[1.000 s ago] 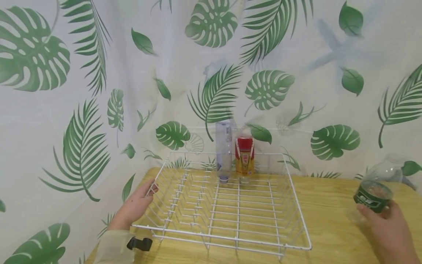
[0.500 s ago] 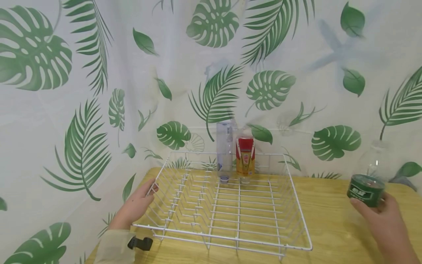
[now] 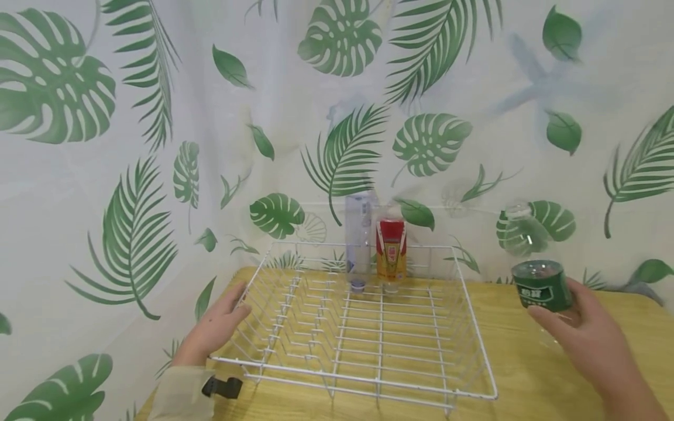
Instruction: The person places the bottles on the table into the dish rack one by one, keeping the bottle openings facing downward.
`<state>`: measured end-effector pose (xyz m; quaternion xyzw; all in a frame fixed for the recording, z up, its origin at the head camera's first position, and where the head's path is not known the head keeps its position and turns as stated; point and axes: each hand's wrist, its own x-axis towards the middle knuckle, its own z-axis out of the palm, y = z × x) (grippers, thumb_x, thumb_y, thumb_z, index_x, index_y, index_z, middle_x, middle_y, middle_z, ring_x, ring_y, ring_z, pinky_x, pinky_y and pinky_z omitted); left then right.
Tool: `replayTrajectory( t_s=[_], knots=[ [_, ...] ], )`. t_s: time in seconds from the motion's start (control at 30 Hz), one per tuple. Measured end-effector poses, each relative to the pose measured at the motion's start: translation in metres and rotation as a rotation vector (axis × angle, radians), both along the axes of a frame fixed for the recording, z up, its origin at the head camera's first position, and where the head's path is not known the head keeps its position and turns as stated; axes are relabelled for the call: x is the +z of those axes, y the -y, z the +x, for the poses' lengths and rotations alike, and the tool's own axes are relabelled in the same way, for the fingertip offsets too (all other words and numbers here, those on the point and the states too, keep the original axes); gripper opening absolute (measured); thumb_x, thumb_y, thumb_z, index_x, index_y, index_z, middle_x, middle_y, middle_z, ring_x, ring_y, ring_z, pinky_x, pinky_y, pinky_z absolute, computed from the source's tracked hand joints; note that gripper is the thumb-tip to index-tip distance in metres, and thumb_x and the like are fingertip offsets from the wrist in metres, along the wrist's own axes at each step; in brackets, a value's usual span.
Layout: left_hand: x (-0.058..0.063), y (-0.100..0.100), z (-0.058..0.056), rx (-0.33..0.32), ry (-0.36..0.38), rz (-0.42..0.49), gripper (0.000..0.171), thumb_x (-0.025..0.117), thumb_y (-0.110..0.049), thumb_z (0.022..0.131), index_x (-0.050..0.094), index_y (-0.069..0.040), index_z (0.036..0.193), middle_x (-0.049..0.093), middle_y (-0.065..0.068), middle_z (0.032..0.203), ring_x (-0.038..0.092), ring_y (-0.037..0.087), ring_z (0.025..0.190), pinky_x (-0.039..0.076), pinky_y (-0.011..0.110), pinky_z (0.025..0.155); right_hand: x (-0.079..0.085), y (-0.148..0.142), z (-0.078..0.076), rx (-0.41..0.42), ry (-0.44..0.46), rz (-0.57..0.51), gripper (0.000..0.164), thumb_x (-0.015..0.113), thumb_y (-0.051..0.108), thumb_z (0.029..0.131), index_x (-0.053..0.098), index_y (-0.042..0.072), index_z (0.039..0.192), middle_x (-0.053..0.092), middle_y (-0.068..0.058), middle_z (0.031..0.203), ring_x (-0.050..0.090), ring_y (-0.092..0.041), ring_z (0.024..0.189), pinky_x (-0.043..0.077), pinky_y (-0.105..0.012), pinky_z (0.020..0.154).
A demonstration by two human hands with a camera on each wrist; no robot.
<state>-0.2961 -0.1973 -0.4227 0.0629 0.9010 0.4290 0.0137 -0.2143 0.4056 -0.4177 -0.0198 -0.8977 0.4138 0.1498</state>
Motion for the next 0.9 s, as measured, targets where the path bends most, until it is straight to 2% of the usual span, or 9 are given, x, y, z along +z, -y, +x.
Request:
replayTrajectory(
  t_s=[0.03,0.1,0.17,0.27,0.37,0.4,0.53,0.73,0.9],
  knots=[
    [0.001,0.001,0.001,0.002,-0.006,-0.004,0.069,0.049,-0.033,0.105,0.019,-0.011,0.163,0.025,0.016,0.164,0.025,0.04,0.148,0.02,0.061,0.117,0.006,0.005,0.003,0.0,0.025,0.042,0.088,0.06,0.039,0.102,0.007,0.001,0.162,0.038,-0.04,0.146,0.062,-0.044,0.112,0.056,-0.051,0.074],
    [0.003,0.002,0.002,0.001,-0.025,-0.024,0.072,0.05,-0.038,0.105,0.018,-0.011,0.163,0.025,0.018,0.164,0.026,0.041,0.148,0.021,0.062,0.116,0.017,0.014,0.008,0.0,0.051,0.115,0.092,0.061,0.044,0.101,0.007,-0.001,0.161,0.04,-0.044,0.14,0.054,-0.063,0.109,0.051,-0.063,0.067],
    [0.007,0.002,0.004,0.003,-0.053,-0.049,0.075,0.052,-0.043,0.104,0.019,-0.012,0.163,0.026,0.02,0.163,0.026,0.043,0.147,0.022,0.064,0.115,0.026,0.022,0.012,0.014,0.043,0.168,0.092,0.063,0.044,0.1,0.011,0.0,0.161,0.045,-0.043,0.138,0.062,-0.055,0.103,0.051,-0.063,0.065],
    [0.015,0.0,0.008,-0.003,-0.109,-0.086,0.077,0.055,-0.047,0.102,0.022,-0.013,0.163,0.026,0.019,0.163,0.025,0.043,0.148,0.022,0.065,0.115,0.033,0.035,0.019,0.048,0.006,0.186,0.087,0.069,0.04,0.097,0.022,0.005,0.161,0.052,-0.036,0.134,0.065,-0.048,0.102,0.05,-0.06,0.065],
    [0.024,-0.006,0.014,-0.03,-0.178,-0.107,0.078,0.059,-0.047,0.1,0.025,-0.015,0.162,0.028,0.015,0.163,0.026,0.039,0.148,0.023,0.063,0.116,0.039,0.046,0.025,0.074,-0.028,0.195,0.083,0.073,0.038,0.095,0.03,0.008,0.159,0.056,-0.032,0.133,0.064,-0.051,0.106,0.048,-0.064,0.068],
    [0.027,-0.009,0.016,-0.041,-0.2,-0.118,0.078,0.06,-0.048,0.099,0.025,-0.016,0.162,0.029,0.014,0.163,0.027,0.038,0.148,0.023,0.063,0.116,0.041,0.05,0.027,0.082,-0.03,0.198,0.083,0.073,0.038,0.094,0.031,0.01,0.159,0.056,-0.032,0.133,0.06,-0.056,0.11,0.046,-0.066,0.069],
    [0.041,-0.024,0.028,-0.077,-0.274,-0.175,0.083,0.064,-0.05,0.096,0.025,-0.017,0.162,0.029,0.009,0.163,0.028,0.034,0.148,0.026,0.06,0.116,0.047,0.065,0.034,0.11,-0.075,0.228,0.082,0.077,0.038,0.091,0.037,0.012,0.157,0.06,-0.027,0.132,0.059,-0.055,0.112,0.045,-0.069,0.072],
    [0.056,-0.05,0.046,-0.123,-0.347,-0.219,0.09,0.069,-0.053,0.092,0.026,-0.017,0.162,0.028,0.006,0.164,0.027,0.031,0.149,0.027,0.055,0.117,0.054,0.094,0.046,0.146,-0.103,0.341,0.09,0.082,0.049,0.083,0.041,0.016,0.156,0.06,-0.026,0.133,0.062,-0.051,0.106,0.051,-0.063,0.067],
    [0.063,-0.07,0.06,-0.186,-0.503,-0.273,0.091,0.076,-0.049,0.088,0.032,-0.015,0.16,0.031,0.006,0.163,0.029,0.027,0.149,0.029,0.051,0.117,0.059,0.115,0.054,0.164,-0.154,0.459,0.089,0.08,0.06,0.078,0.05,0.016,0.148,0.062,-0.018,0.133,0.063,-0.048,0.109,0.051,-0.067,0.076]
  ],
)
